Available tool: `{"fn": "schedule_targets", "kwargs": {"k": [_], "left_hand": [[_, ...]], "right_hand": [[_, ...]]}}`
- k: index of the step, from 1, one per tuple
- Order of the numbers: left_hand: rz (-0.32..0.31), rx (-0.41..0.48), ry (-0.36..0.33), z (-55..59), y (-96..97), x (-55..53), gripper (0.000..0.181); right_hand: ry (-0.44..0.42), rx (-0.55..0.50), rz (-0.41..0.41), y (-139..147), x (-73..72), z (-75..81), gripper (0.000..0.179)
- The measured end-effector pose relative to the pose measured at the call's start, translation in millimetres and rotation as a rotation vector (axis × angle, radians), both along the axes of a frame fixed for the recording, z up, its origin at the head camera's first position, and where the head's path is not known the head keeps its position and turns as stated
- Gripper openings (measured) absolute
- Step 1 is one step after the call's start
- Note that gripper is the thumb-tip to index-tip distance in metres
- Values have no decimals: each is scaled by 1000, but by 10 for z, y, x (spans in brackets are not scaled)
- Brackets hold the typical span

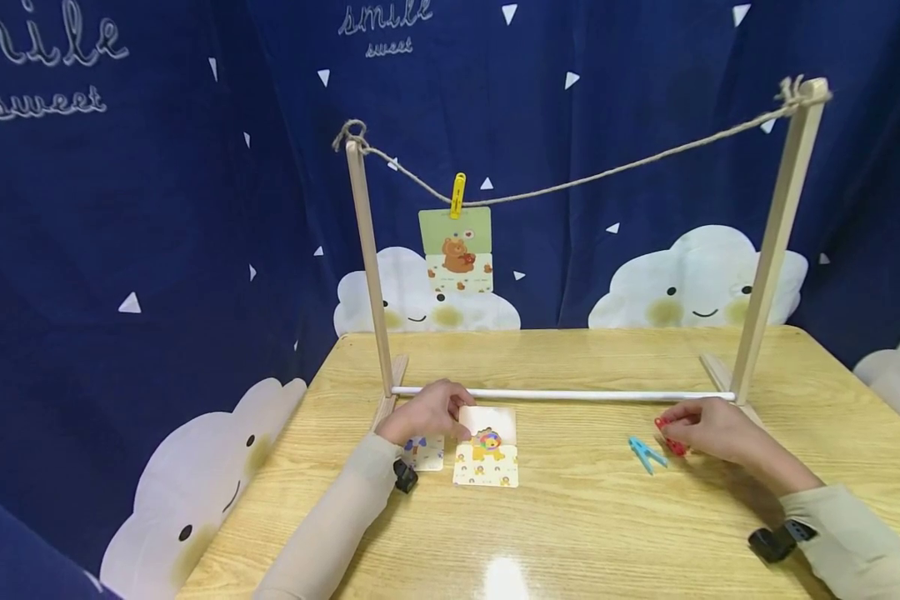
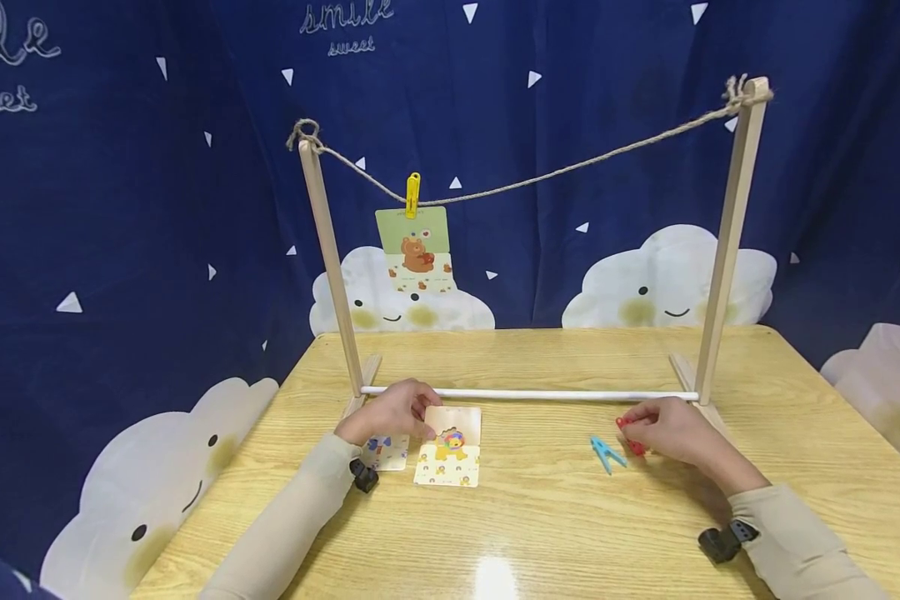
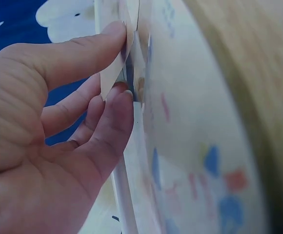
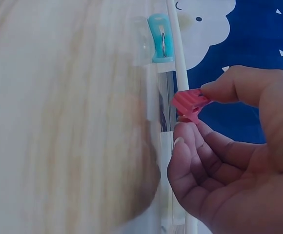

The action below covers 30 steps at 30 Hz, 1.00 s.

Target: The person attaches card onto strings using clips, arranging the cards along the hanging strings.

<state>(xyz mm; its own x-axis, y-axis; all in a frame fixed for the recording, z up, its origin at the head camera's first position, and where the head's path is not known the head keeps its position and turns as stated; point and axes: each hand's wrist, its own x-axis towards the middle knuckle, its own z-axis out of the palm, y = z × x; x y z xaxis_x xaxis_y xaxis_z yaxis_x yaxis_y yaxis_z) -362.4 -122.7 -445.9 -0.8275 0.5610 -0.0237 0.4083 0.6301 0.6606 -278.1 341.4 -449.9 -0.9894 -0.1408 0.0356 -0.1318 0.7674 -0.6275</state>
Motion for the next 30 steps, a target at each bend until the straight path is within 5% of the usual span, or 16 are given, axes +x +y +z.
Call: {"fn": "schedule_targets", "kwargs": {"k": [13,30], "left_hand": [[2,10,32,21,-29,-20,46],[38,68,-30,82,-33,-21,42]], "right_hand": [[-45,-96,12,33,-22,-30,34],[-107,-191,9,16,-2,-22,40]]}}
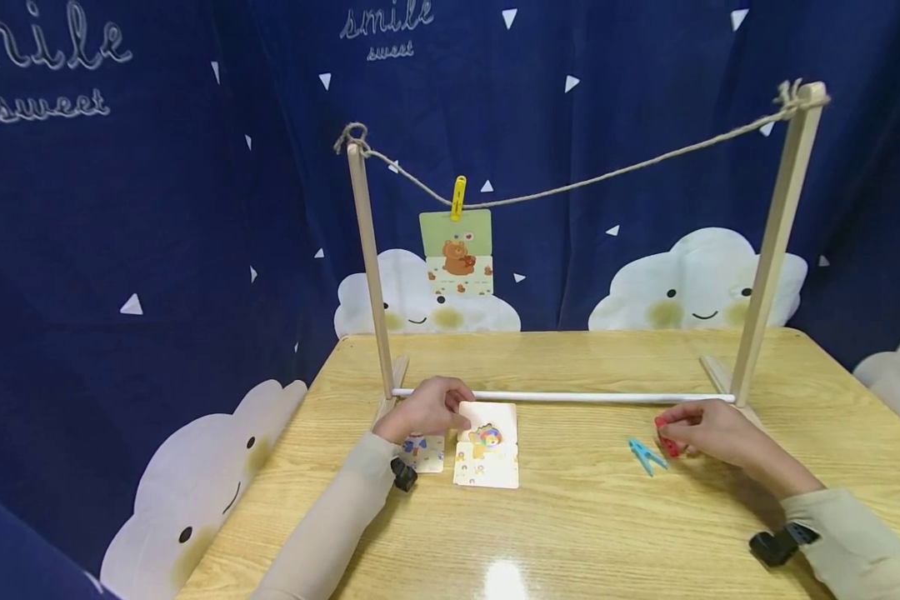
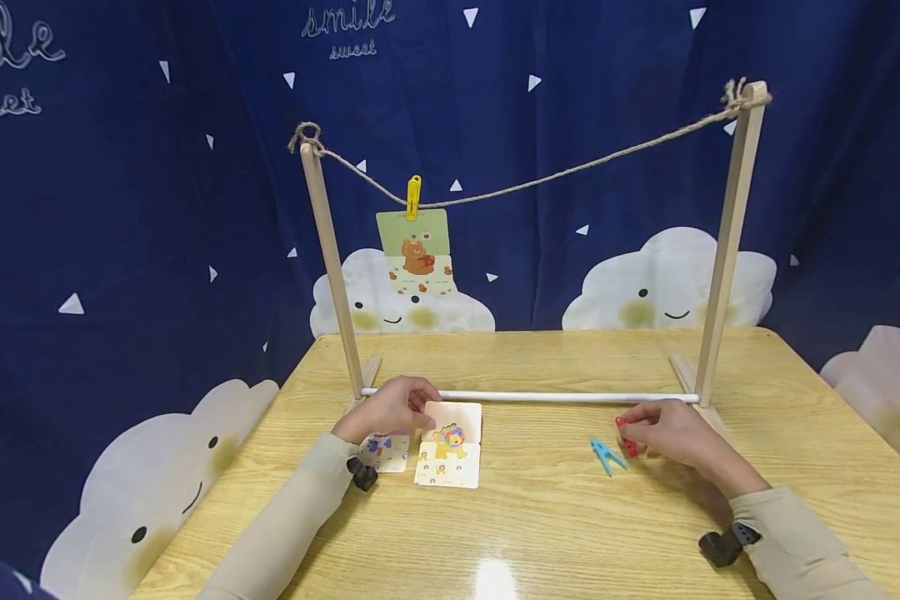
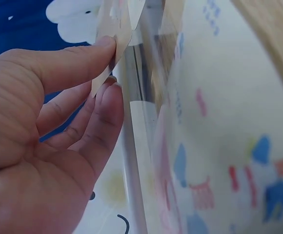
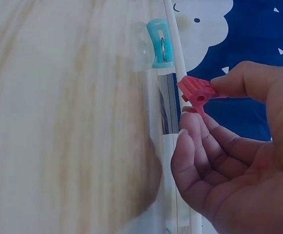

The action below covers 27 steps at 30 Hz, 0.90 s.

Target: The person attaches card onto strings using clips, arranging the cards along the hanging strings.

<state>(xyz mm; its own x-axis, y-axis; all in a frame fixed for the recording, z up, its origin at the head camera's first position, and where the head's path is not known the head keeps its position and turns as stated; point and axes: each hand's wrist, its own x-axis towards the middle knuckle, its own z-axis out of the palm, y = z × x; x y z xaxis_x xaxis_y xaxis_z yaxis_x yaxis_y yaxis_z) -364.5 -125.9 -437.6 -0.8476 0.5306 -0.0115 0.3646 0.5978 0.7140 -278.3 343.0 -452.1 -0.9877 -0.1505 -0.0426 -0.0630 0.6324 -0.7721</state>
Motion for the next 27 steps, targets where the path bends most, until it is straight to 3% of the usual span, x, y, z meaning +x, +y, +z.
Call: {"fn": "schedule_targets", "kwargs": {"k": [7,27], "left_hand": [[1,-7,45,24,19,-7,37],[28,38,78,89,-17,-7,28]], "right_hand": [[6,-9,13,-8,4,5,41],[0,-20,-5,-11,6,12,45]]}}
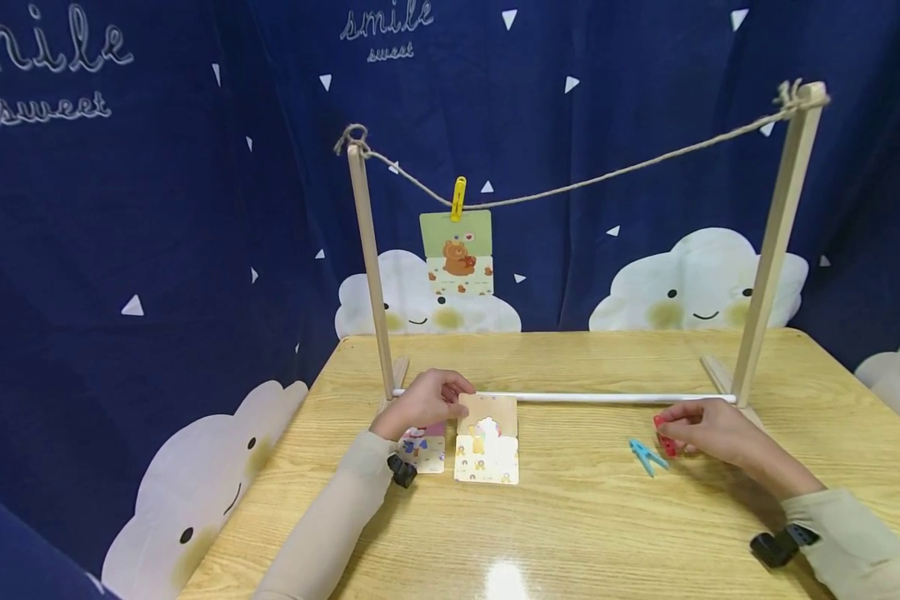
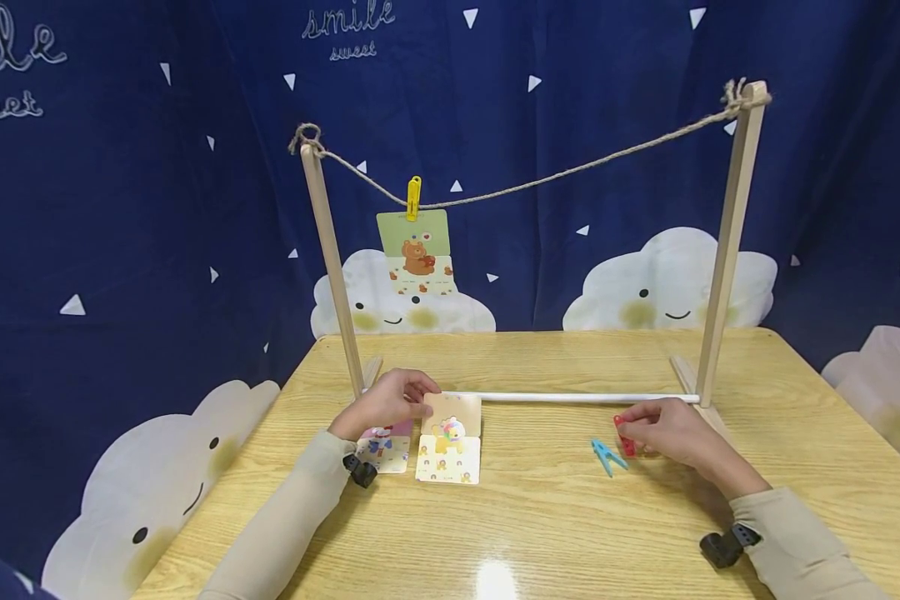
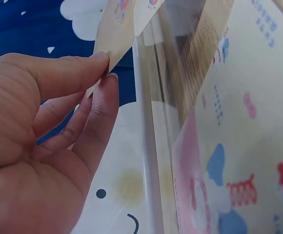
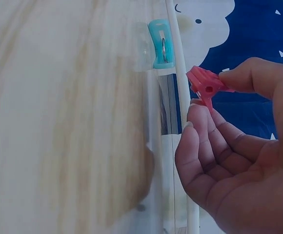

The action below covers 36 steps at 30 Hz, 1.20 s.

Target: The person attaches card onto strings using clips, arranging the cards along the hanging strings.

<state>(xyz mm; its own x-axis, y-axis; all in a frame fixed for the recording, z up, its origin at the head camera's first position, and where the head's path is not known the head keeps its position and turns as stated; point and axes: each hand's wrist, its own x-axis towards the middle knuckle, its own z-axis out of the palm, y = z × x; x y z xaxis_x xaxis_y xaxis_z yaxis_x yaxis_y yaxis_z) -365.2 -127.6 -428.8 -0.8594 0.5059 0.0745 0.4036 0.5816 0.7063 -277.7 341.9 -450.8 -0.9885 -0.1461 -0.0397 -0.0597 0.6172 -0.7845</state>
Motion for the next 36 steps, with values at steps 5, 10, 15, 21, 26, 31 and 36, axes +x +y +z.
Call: {"fn": "schedule_targets", "kwargs": {"k": [5,10,15,21,26,31,36], "left_hand": [[3,5,-4,15,-1,6,25],[3,23,-8,39,-1,29,23],[-15,46,-4,52,-3,34,22],[-27,81,-24,54,5,28,22],[-35,105,-33,66,5,37,23],[-42,138,-59,65,4,34,24],[-54,171,-73,61,11,21,25]], "right_hand": [[-6,18,-11,1,-1,1,49],[-3,14,-10,-5,0,3,49],[-2,-4,-10,-12,-1,14,49],[-5,-14,-11,-18,1,21,48],[-8,-21,-9,-27,11,35,48],[-6,-15,-13,-35,18,39,48],[2,-18,-12,-36,19,41,49]]}}
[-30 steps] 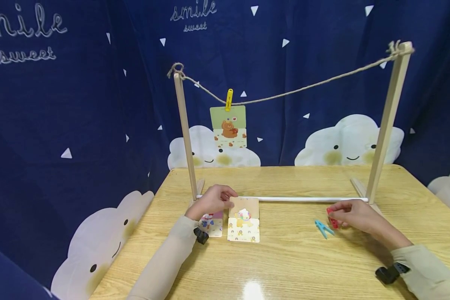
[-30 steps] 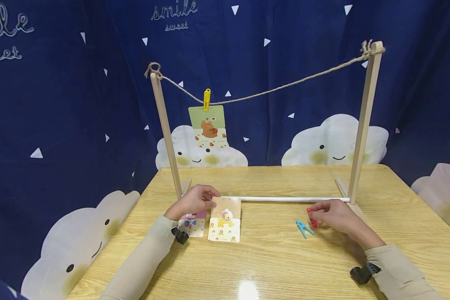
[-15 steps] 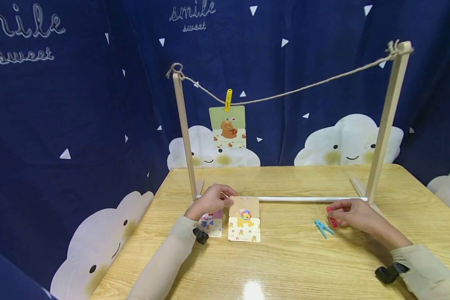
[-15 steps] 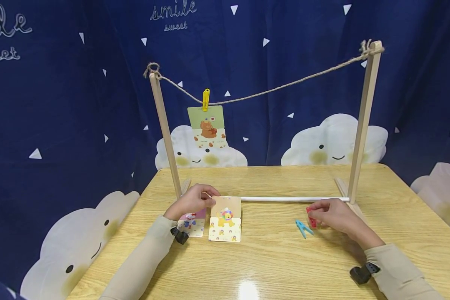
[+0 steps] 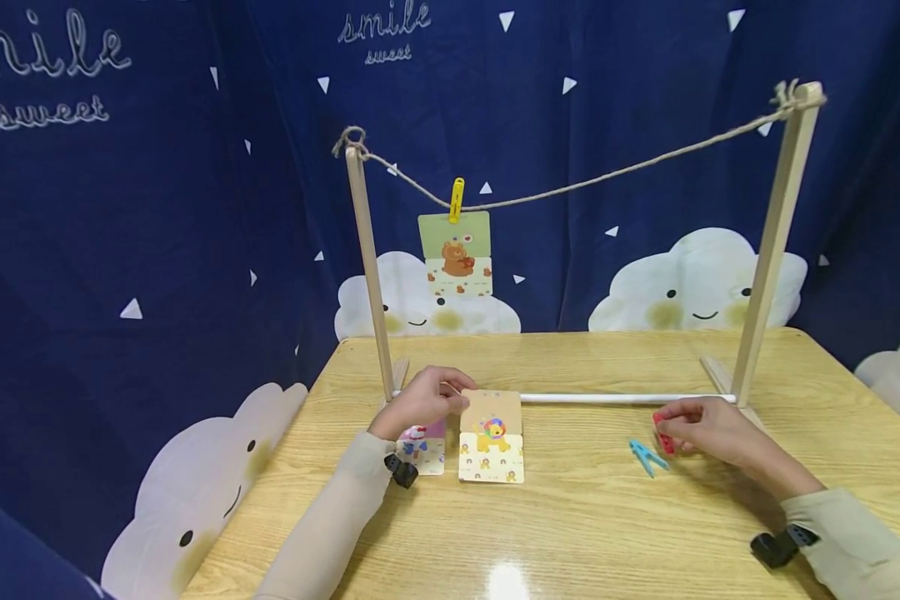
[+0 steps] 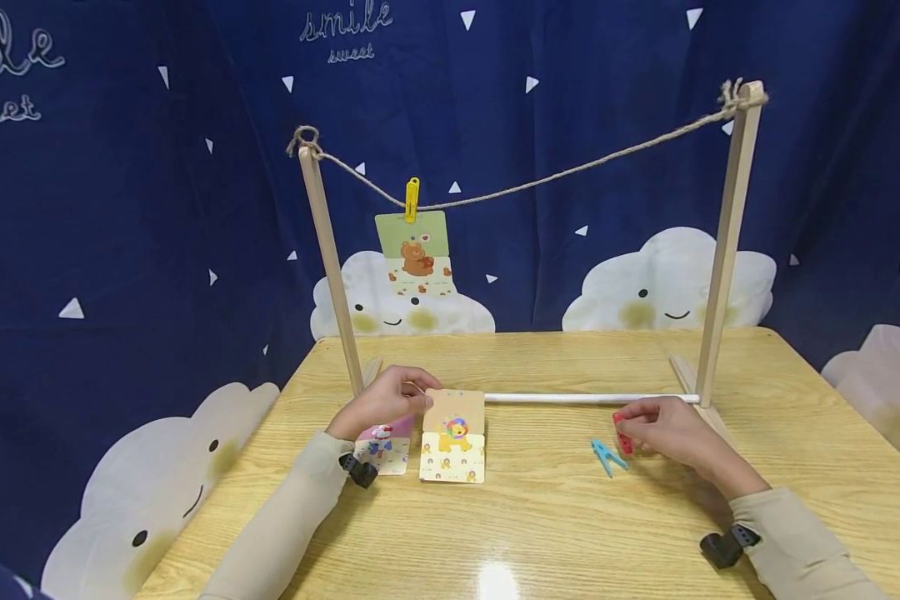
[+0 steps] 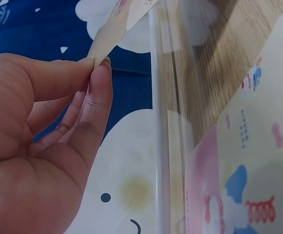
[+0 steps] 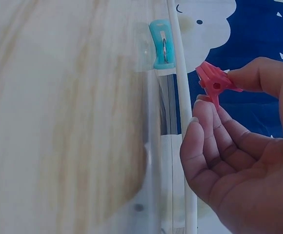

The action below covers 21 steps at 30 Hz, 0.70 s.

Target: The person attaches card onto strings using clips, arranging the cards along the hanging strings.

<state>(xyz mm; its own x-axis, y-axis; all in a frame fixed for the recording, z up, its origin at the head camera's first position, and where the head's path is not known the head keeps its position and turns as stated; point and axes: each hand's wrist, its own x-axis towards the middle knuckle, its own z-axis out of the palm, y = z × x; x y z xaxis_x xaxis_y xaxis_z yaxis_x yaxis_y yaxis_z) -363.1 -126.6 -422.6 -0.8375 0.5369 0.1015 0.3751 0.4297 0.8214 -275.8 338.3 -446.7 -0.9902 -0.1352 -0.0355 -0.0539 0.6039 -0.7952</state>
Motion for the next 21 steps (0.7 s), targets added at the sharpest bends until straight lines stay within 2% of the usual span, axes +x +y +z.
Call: {"fn": "schedule_targets", "kwargs": {"k": [16,21], "left_hand": [[-5,25,-8,50,-4,34,25],[-9,57,-19,69,0,43,24]], "right_hand": [[9,-18,1,-16,2,-1,48],[15,-16,0,-15,6,2,47]]}}
